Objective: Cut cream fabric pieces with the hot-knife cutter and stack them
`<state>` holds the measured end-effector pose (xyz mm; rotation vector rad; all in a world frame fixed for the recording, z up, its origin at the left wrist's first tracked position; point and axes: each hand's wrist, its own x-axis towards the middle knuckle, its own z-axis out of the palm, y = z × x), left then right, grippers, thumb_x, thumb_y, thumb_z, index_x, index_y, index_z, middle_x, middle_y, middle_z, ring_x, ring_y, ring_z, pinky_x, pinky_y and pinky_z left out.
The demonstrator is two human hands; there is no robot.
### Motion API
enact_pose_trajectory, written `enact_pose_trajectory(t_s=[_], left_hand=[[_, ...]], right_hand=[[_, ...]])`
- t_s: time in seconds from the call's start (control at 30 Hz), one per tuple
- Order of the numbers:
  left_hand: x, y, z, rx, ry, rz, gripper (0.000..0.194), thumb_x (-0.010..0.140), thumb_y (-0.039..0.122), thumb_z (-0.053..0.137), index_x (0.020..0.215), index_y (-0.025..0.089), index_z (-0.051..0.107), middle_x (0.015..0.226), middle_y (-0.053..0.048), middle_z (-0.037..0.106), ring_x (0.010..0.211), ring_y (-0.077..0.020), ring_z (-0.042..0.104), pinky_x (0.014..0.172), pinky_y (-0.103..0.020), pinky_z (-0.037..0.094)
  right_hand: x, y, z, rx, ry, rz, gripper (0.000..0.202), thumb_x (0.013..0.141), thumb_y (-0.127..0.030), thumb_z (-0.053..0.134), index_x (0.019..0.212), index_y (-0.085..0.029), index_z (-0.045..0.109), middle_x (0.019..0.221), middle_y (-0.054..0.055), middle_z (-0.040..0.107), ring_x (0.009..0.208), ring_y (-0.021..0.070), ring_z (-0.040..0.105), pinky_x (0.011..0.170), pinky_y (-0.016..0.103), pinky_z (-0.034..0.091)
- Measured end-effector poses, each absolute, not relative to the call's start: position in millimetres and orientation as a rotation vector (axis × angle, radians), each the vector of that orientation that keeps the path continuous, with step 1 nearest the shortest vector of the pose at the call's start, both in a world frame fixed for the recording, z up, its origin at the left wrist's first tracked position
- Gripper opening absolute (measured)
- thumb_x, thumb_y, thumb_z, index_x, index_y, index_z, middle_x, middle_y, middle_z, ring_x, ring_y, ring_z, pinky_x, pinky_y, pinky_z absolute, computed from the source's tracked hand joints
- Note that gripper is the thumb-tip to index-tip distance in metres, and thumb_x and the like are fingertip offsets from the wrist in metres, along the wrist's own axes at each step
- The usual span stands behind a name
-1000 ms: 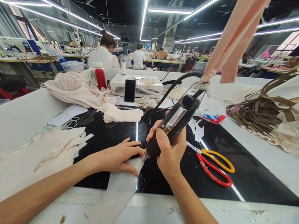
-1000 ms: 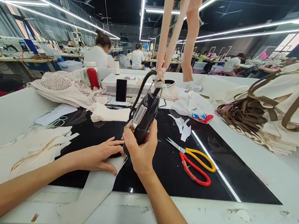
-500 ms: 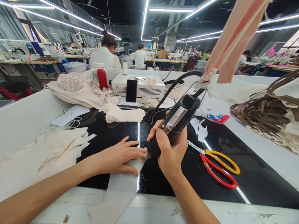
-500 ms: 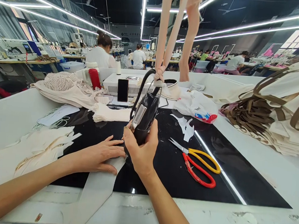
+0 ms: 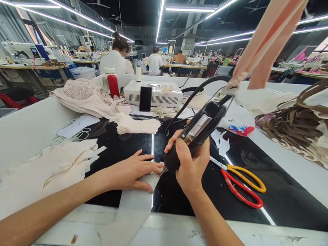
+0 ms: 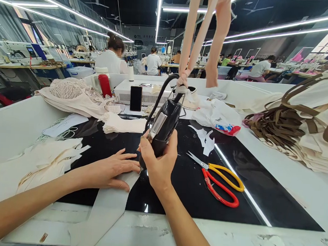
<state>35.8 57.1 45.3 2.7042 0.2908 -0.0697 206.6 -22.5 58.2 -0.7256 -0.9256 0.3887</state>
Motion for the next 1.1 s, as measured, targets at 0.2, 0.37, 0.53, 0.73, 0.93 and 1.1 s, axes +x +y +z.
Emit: enact_pose_trajectory(t_s=[0.2, 0.37, 0.53, 0.73, 0.93, 1.1], left_hand=[[36.0, 58.1, 44.2, 2.690, 0.287, -0.057, 0.051, 0.093, 0.038, 0.079, 0.138, 0.026, 0.058, 0.154, -0.010, 0.057, 0.158, -0.0390, 0.030, 0.122, -0.080, 0.014], [37.2, 60.7, 42.6, 2.642, 0.295, -0.052, 0.051, 0.093, 0.041, 0.079, 0.139, 0.030, 0.060, 0.156, -0.009, 0.056, 0.157, -0.0396, 0.030, 0.123, -0.078, 0.010], [36.5, 61.5, 41.0, 2.630, 0.309, -0.069, 0.052, 0.093, 0.042, 0.079, 0.141, 0.034, 0.059, 0.161, -0.005, 0.050, 0.159, -0.0371, 0.027, 0.126, -0.075, 0.008], [34.7, 64.8, 36.2, 2.633, 0.288, -0.039, 0.053, 0.093, 0.045, 0.078, 0.142, 0.032, 0.059, 0.160, -0.007, 0.051, 0.159, -0.0377, 0.027, 0.125, -0.076, 0.009], [34.7, 65.2, 36.0, 2.647, 0.293, -0.050, 0.060, 0.093, 0.044, 0.078, 0.147, 0.032, 0.056, 0.160, -0.008, 0.051, 0.159, -0.0387, 0.027, 0.124, -0.078, 0.011], [34.0, 64.7, 36.3, 2.663, 0.296, -0.068, 0.060, 0.094, 0.044, 0.078, 0.148, 0.032, 0.054, 0.162, -0.008, 0.049, 0.160, -0.0380, 0.025, 0.124, -0.078, 0.011]], right_hand=[[204.5, -21.9, 56.7, -0.730, -0.939, 0.386, 0.021, 0.090, -0.028, 0.075, 0.101, -0.025, 0.057, 0.085, -0.006, 0.068, 0.059, 0.0093, 0.062, 0.058, 0.024, 0.055], [202.7, -26.1, 59.0, -0.704, -0.902, 0.424, 0.020, 0.090, -0.029, 0.076, 0.102, -0.026, 0.060, 0.086, -0.006, 0.068, 0.061, 0.0105, 0.063, 0.057, 0.025, 0.056], [201.6, -33.8, 57.2, -0.700, -0.921, 0.434, 0.022, 0.089, -0.028, 0.077, 0.105, -0.027, 0.062, 0.088, -0.005, 0.069, 0.063, 0.0115, 0.065, 0.060, 0.027, 0.057], [199.2, -33.6, 54.7, -0.682, -0.911, 0.449, 0.022, 0.090, -0.031, 0.077, 0.105, -0.028, 0.061, 0.088, -0.006, 0.068, 0.063, 0.0114, 0.064, 0.060, 0.027, 0.057], [196.4, -31.9, 55.7, -0.682, -0.922, 0.447, 0.022, 0.090, -0.031, 0.076, 0.103, -0.027, 0.059, 0.088, -0.005, 0.067, 0.064, 0.0112, 0.063, 0.061, 0.027, 0.056], [196.5, -31.6, 54.9, -0.697, -0.912, 0.450, 0.021, 0.090, -0.031, 0.076, 0.103, -0.027, 0.060, 0.088, -0.005, 0.068, 0.064, 0.0112, 0.063, 0.062, 0.027, 0.056]])
